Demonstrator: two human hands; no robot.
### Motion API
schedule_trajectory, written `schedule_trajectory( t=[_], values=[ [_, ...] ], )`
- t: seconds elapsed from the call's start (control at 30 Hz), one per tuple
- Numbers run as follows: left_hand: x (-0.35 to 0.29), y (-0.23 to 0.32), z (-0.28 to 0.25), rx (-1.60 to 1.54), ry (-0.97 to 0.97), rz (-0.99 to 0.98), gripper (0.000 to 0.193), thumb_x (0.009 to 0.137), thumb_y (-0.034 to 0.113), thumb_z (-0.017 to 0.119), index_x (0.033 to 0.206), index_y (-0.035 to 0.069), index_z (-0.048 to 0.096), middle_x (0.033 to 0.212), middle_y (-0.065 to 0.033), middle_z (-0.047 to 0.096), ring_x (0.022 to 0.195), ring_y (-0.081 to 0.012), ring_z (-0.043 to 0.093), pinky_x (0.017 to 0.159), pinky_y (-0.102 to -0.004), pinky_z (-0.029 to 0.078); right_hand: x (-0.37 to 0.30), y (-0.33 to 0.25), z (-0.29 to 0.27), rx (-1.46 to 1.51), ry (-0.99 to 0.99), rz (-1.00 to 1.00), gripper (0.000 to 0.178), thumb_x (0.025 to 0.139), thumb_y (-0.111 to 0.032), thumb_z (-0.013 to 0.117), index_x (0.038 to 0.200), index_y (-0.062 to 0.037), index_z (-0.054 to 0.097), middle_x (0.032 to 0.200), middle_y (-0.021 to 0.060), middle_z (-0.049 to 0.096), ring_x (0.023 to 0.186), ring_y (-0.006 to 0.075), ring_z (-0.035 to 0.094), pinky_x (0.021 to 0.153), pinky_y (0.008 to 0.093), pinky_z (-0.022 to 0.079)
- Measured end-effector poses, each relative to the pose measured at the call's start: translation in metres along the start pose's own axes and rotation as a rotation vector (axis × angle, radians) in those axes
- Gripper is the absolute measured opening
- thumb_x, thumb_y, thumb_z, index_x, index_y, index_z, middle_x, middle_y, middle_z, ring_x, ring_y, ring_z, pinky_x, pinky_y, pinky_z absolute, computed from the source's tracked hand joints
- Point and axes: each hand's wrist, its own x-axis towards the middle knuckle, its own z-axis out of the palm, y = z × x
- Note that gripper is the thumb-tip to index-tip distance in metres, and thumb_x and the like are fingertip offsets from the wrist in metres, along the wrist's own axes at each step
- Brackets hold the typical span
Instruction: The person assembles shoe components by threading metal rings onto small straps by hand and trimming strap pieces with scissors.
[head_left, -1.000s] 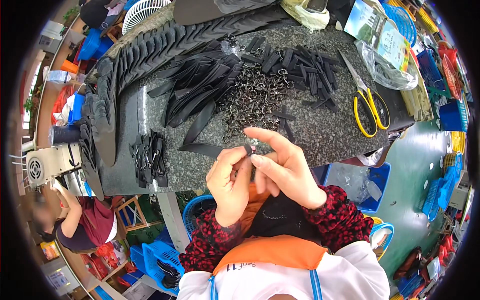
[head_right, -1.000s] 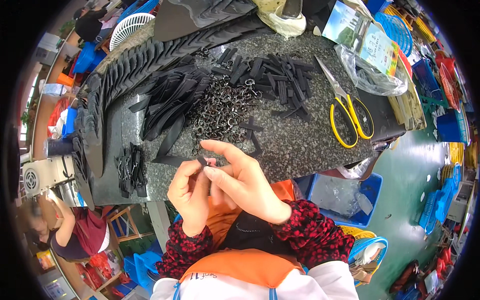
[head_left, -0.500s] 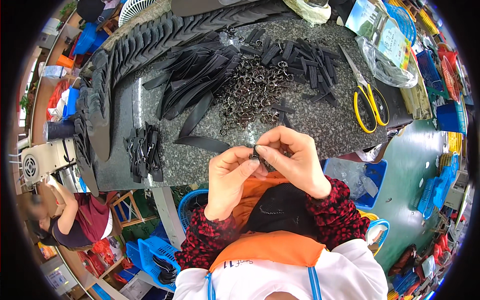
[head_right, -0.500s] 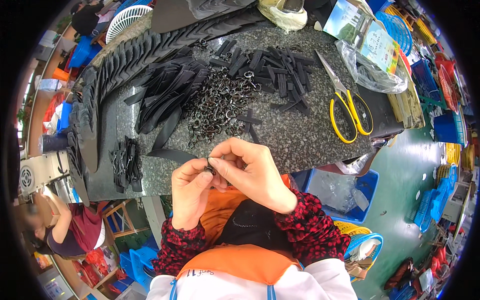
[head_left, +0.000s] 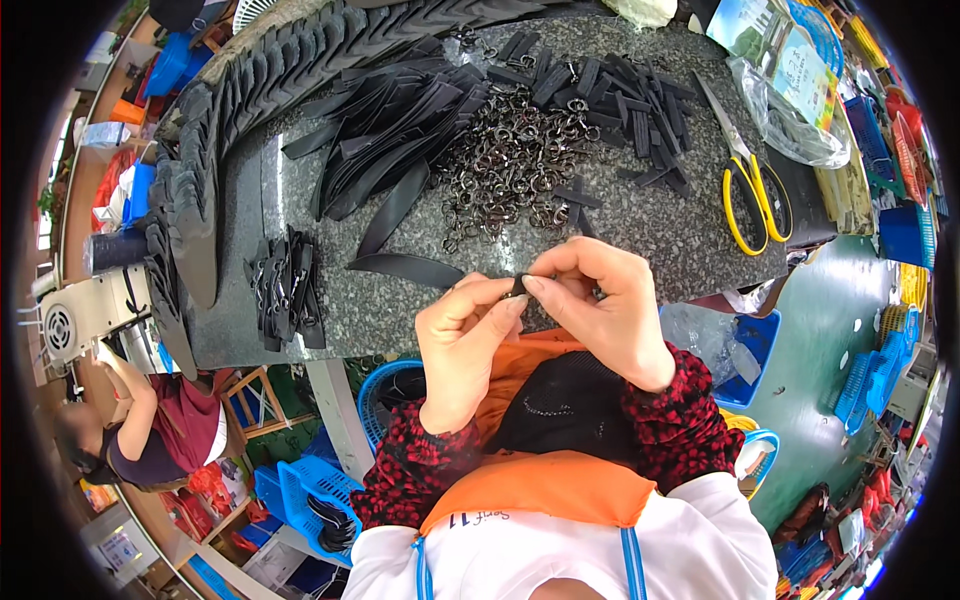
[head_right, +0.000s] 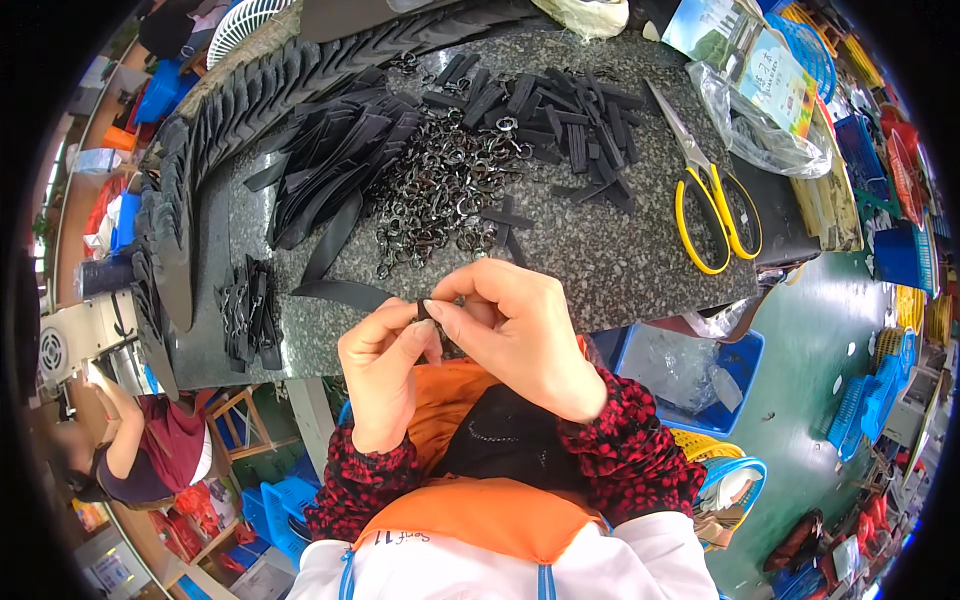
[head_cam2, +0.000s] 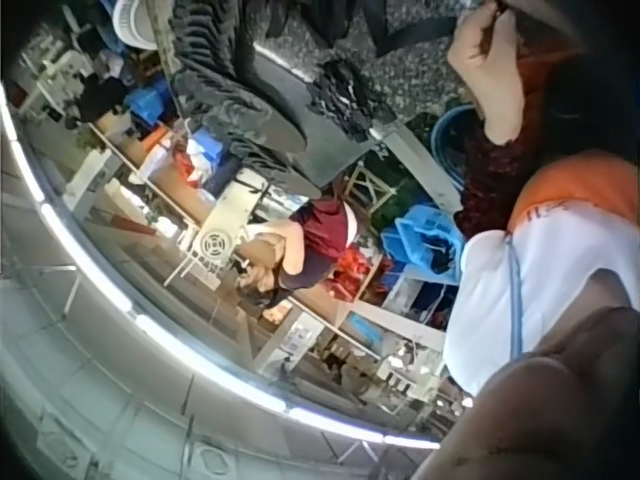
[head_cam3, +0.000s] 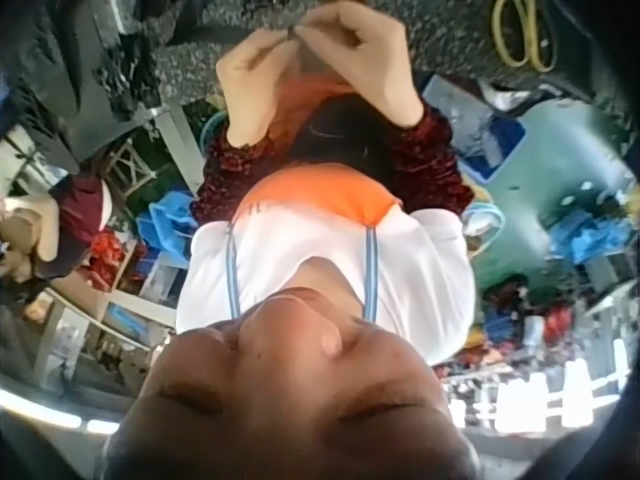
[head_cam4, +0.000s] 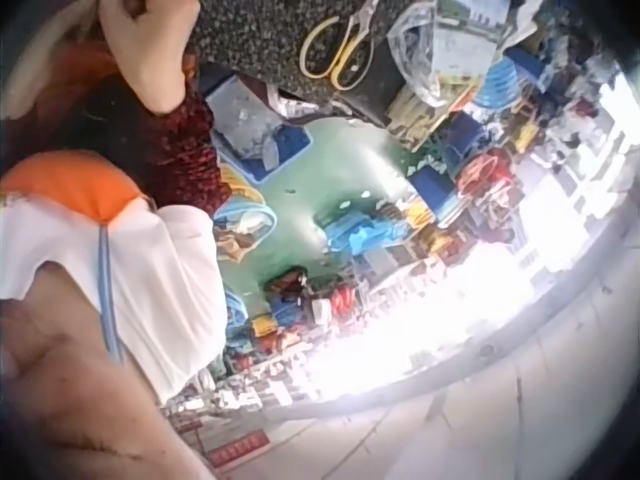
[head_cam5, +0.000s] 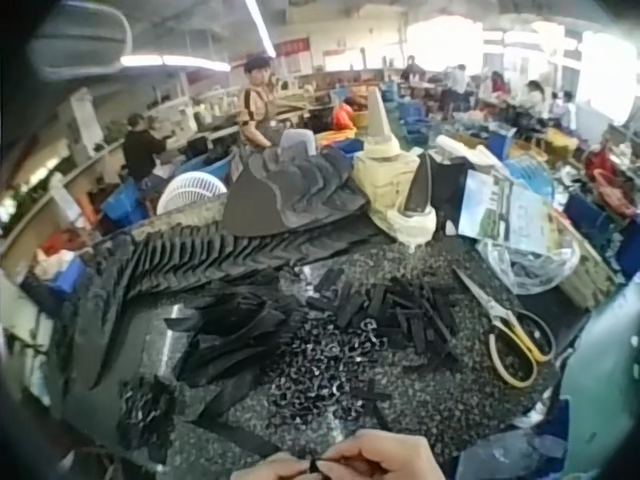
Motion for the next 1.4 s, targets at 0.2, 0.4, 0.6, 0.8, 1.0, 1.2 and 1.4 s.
schedule_trajectory(
  t=[0.2,0.4,0.6,0.8,1.0,1.2,1.4],
  values=[
    [0.0,0.002,0.003,0.048,0.02,0.049,0.015,0.086,-0.003,0.063,0.101,-0.004,0.066,0.081,-0.0058,0.057,0.065,-0.0127,0.057,0.057,-0.0241,0.047,0.002,0.001,-0.001,0.048,-0.023,0.063,0.007,0.081,-0.003,0.07,0.087,-0.0006,0.066,0.061,-0.0035,0.051,0.053,0.002,0.039,0.047,0.0212,0.032],
    [-0.003,0.004,0.002,0.225,0.061,0.061,0.021,0.08,-0.012,0.065,0.099,-0.004,0.068,0.08,-0.0044,0.06,0.071,-0.0072,0.056,0.06,-0.0191,0.043,-0.001,-0.002,0.003,0.042,-0.014,0.032,0.008,0.08,-0.002,0.07,0.087,-0.0015,0.067,0.065,0.0006,0.054,0.054,0.0045,0.043,0.048,0.0224,0.035],
    [0.011,0.023,-0.016,1.041,0.027,0.56,0.027,0.074,-0.005,0.066,0.101,0.001,0.067,0.105,-0.012,0.065,0.091,-0.0293,0.058,0.08,-0.0362,0.048,0.0,-0.003,-0.01,-0.181,0.004,-0.207,0.012,0.078,0.005,0.067,0.088,-0.0007,0.063,0.082,0.0081,0.058,0.064,0.0157,0.057,0.057,0.0251,0.045],
    [0.021,0.034,-0.053,1.574,0.073,0.407,0.029,0.071,-0.003,0.068,0.1,0.002,0.066,0.099,-0.0102,0.06,0.095,-0.0318,0.054,0.081,-0.038,0.047,0.002,0.008,-0.009,0.008,0.111,-0.218,0.012,0.081,0.009,0.061,0.09,0.002,0.058,0.09,0.0097,0.063,0.081,0.0157,0.062,0.072,0.0254,0.049],
    [0.007,0.032,-0.029,0.813,0.195,0.244,0.008,0.086,-0.007,0.059,0.09,-0.001,0.061,0.091,-0.0093,0.064,0.079,-0.0187,0.064,0.074,-0.0279,0.052,-0.009,0.002,0.002,0.187,-0.024,0.004,0.008,0.089,0.004,0.06,0.096,0.0042,0.057,0.086,0.0095,0.065,0.076,0.0116,0.066,0.067,0.0239,0.053],
    [0.001,0.027,-0.004,-0.019,0.028,-0.064,0.014,0.096,0.001,0.052,0.105,-0.004,0.06,0.099,-0.0072,0.065,0.086,-0.009,0.062,0.079,-0.0246,0.052,-0.013,-0.001,0.022,0.251,-0.085,0.035,0.01,0.09,0.002,0.06,0.098,0.004,0.056,0.083,0.0108,0.068,0.072,0.0127,0.069,0.06,0.024,0.055],
    [-0.004,0.021,0.004,-0.131,-0.031,-0.047,0.018,0.094,0.001,0.055,0.111,-0.006,0.059,0.098,-0.0073,0.066,0.086,-0.0104,0.062,0.079,-0.0253,0.053,-0.013,-0.001,0.021,0.192,-0.007,0.023,0.009,0.09,0.003,0.059,0.098,0.0029,0.054,0.076,0.0096,0.068,0.069,0.0125,0.069,0.058,0.024,0.056]
  ],
)
